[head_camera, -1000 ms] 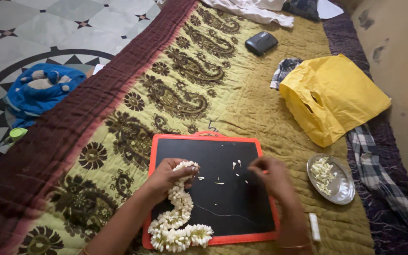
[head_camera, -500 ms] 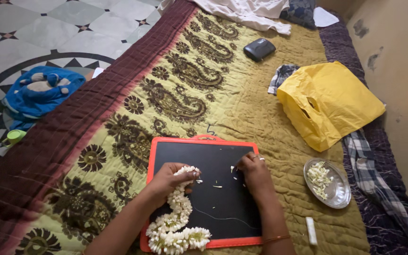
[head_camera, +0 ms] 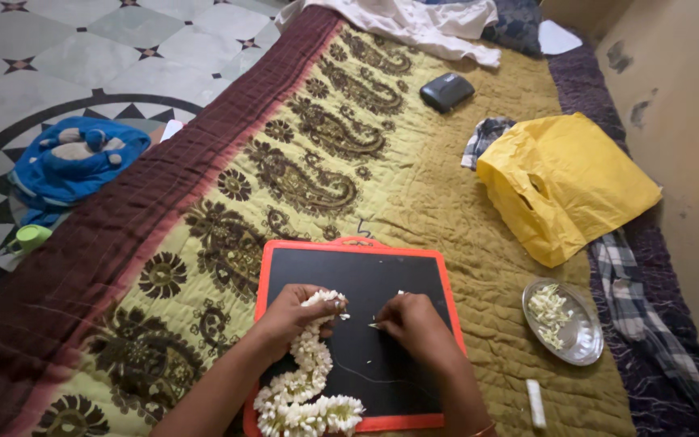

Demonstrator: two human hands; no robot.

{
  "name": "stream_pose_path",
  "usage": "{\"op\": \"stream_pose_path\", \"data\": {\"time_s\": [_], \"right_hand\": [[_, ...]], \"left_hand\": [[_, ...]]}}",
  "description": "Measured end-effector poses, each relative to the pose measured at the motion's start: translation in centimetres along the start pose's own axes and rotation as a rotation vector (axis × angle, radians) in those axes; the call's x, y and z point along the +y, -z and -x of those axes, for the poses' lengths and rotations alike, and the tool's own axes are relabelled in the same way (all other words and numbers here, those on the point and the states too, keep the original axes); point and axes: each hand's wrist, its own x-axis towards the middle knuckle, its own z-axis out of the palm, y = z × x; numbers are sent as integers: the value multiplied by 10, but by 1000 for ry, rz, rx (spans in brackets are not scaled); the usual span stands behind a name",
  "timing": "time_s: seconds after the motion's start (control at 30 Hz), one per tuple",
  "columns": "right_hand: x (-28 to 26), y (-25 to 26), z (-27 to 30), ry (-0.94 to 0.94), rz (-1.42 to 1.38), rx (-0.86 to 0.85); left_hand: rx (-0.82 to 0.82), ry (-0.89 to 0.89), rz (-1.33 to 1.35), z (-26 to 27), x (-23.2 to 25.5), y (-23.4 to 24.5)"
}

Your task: The person strings jasmine flowers together by hand to create a garland, placing the finished portion on a board.

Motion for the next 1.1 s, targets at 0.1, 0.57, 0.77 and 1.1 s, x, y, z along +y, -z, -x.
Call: {"op": "stream_pose_path", "data": {"time_s": [0.1, 0.57, 0.77, 1.1], "right_hand": [[9, -5, -1, 70, -8, 38], [-26, -16, 10, -69, 240, 170], [-46, -29, 10, -151, -840, 314], [-52, -41, 5, -35, -909, 340]], "left_hand": [[-24, -51, -71, 0, -3, 0], [-40, 5, 10, -1, -2, -1], [-82, -146, -5, -4, -13, -2], [37, -186, 41, -3, -10, -6]]}}
